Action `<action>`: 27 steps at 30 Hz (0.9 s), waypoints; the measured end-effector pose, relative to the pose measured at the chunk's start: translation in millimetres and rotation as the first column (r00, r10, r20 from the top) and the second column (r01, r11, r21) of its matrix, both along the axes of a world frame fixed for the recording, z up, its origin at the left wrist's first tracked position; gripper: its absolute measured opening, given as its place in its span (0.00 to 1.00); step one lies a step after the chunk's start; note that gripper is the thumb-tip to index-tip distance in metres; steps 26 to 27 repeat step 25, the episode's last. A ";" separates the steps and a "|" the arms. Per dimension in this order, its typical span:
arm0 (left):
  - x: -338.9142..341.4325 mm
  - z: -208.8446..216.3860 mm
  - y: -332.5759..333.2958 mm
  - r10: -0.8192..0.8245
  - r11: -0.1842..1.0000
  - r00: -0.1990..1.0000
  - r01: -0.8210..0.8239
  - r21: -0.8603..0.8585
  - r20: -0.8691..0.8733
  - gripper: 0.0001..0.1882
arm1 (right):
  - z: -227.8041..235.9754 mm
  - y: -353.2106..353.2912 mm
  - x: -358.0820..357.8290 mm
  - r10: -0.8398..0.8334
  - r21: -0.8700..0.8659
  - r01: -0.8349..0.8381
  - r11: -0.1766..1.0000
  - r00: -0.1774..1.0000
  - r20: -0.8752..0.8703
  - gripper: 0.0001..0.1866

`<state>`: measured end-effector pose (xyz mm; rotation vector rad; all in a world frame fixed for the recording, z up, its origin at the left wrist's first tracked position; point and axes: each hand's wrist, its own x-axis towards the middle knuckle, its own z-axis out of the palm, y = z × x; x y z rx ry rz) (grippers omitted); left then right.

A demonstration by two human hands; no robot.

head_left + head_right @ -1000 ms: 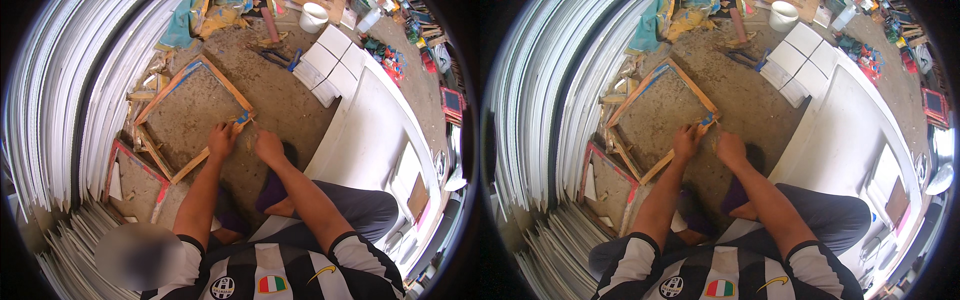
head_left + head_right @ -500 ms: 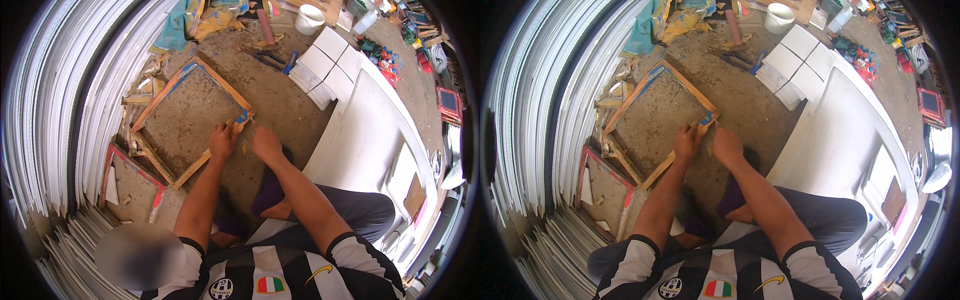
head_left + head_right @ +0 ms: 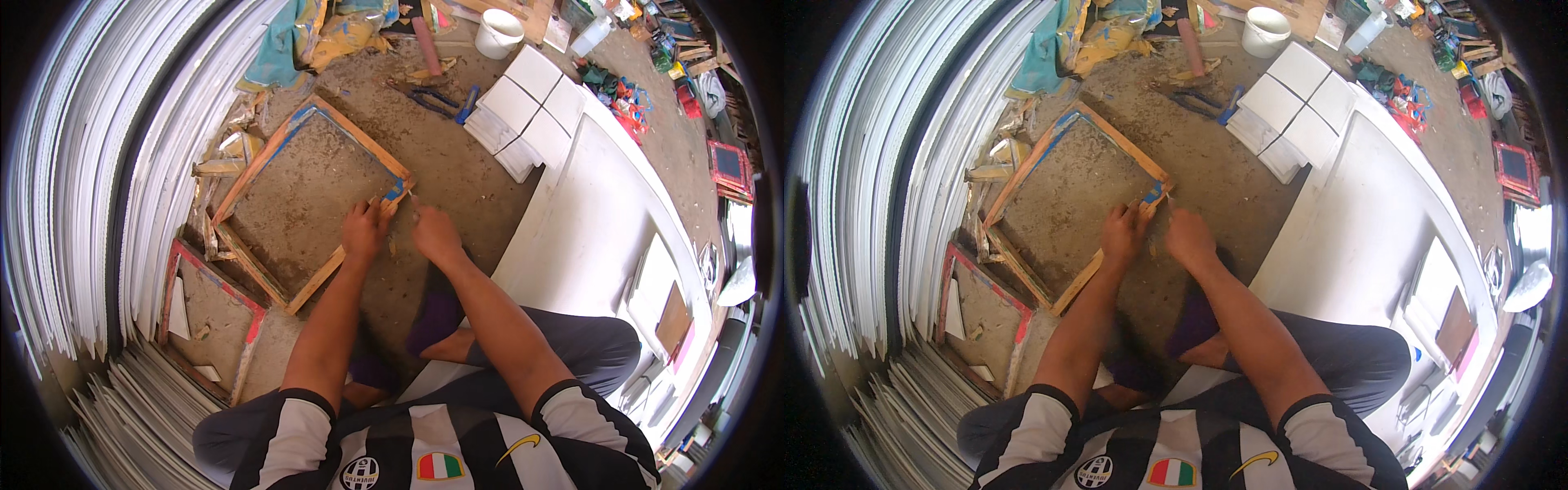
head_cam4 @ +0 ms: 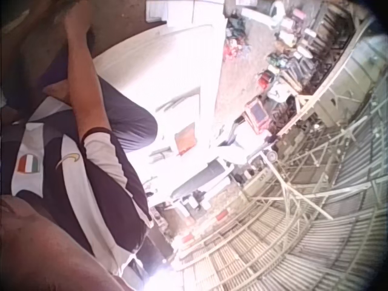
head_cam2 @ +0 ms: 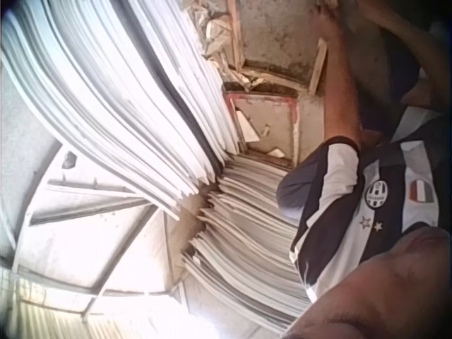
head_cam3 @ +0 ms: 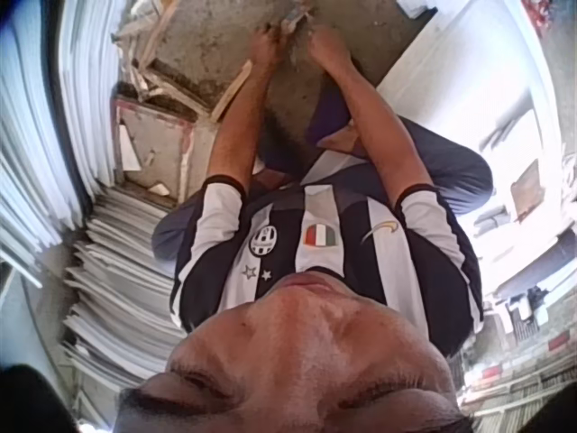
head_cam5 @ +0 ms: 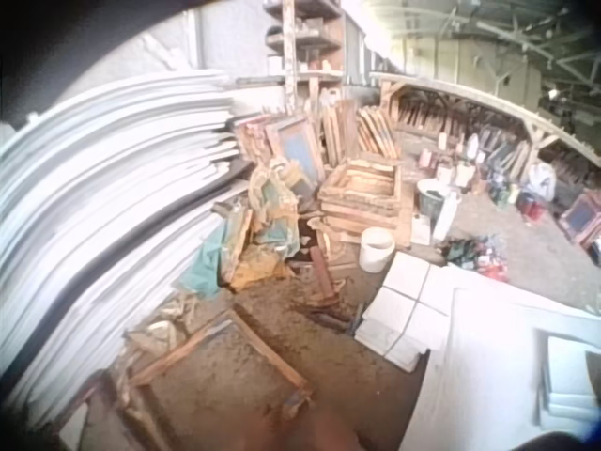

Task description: The person sits on the floor and uses a small metal tool to scrape the surface of a wooden frame. They repeatedly rub the tool along the edges and corners of the frame to remove material.

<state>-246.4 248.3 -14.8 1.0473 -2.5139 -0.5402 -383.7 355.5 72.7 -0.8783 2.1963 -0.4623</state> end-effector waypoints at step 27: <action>-0.2 2.4 1.7 0.007 0.998 0.998 -0.010 0.056 0.064 0.21 | 11.5 -25.3 -1.0 0.091 0.128 -0.084 0.988 0.995 -0.043 0.21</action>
